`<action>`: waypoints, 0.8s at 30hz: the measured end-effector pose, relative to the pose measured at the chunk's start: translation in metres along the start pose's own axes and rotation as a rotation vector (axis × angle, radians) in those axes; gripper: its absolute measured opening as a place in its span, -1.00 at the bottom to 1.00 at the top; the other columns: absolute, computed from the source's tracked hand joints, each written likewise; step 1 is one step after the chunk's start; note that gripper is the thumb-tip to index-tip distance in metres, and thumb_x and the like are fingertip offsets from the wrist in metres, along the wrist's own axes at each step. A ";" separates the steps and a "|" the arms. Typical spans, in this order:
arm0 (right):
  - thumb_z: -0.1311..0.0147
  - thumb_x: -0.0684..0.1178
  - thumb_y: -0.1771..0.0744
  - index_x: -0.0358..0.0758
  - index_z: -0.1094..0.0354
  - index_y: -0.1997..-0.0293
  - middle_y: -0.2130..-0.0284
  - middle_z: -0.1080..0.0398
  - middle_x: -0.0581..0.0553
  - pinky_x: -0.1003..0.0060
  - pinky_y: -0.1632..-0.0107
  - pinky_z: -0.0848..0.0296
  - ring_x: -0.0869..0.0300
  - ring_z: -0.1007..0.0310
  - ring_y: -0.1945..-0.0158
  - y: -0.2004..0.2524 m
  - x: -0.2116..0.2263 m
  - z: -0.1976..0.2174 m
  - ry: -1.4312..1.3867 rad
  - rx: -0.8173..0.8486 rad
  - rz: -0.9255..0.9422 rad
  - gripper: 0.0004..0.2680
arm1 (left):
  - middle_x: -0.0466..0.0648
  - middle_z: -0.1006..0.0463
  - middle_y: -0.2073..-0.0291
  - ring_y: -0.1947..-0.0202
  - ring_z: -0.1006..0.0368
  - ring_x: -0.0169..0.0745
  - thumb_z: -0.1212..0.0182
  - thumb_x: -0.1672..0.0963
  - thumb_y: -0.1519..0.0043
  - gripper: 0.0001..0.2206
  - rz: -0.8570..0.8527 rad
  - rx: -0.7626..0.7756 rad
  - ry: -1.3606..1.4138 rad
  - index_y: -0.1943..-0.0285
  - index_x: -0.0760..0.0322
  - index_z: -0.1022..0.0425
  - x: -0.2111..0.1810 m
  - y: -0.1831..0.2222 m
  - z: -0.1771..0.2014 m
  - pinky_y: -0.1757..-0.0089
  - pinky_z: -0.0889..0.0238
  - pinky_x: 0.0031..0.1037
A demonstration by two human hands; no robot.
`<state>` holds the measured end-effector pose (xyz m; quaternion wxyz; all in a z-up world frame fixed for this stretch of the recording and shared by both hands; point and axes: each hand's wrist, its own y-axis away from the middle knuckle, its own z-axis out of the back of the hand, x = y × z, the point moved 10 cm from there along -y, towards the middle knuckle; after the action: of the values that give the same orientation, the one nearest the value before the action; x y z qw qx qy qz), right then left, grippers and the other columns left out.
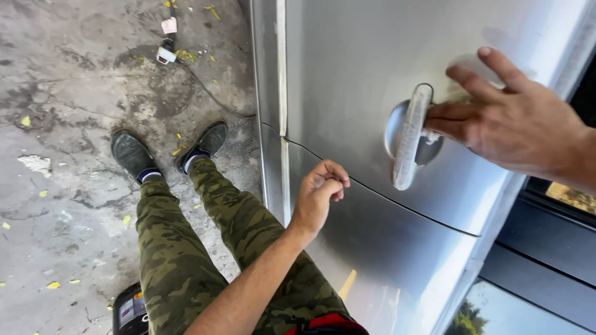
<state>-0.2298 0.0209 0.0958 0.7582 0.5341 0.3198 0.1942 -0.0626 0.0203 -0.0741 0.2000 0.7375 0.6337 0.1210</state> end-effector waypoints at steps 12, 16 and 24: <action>-0.19 0.10 -0.31 0.50 -0.24 -0.32 -0.11 -0.29 0.16 0.31 -0.18 -0.36 0.25 -0.24 0.00 -0.004 0.005 -0.034 -0.102 0.308 -0.169 -0.58 | -0.09 -0.48 0.34 0.40 -0.24 -0.40 0.08 0.26 -0.23 -0.83 -0.036 -0.038 -0.013 0.22 0.26 -0.46 -0.004 0.000 0.001 0.28 -0.12 -0.60; -0.10 0.24 -0.37 0.25 -0.51 -0.10 0.31 -0.37 0.17 0.32 -0.01 -0.35 0.25 -0.26 0.18 0.009 0.044 -0.020 -0.562 0.256 -0.409 -0.78 | -0.08 -0.47 0.33 0.38 -0.26 -0.39 0.07 0.27 -0.23 -0.83 -0.055 -0.007 0.006 0.25 0.25 -0.46 -0.011 0.001 -0.005 0.28 -0.15 -0.60; -0.09 0.37 -0.35 0.45 -0.47 -0.15 0.26 -0.43 0.32 0.36 -0.03 -0.32 0.29 -0.25 0.16 -0.003 0.000 -0.023 -0.316 0.262 -0.402 -0.74 | -0.05 -0.49 0.33 0.42 -0.25 -0.39 0.08 0.27 -0.21 -0.83 -0.059 -0.062 0.000 0.25 0.29 -0.46 -0.008 0.007 0.013 0.30 -0.16 -0.60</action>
<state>-0.2455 0.0356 0.0880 0.7465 0.5770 0.3193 -0.0886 -0.0520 0.0097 -0.0821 0.2263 0.7118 0.6512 0.1345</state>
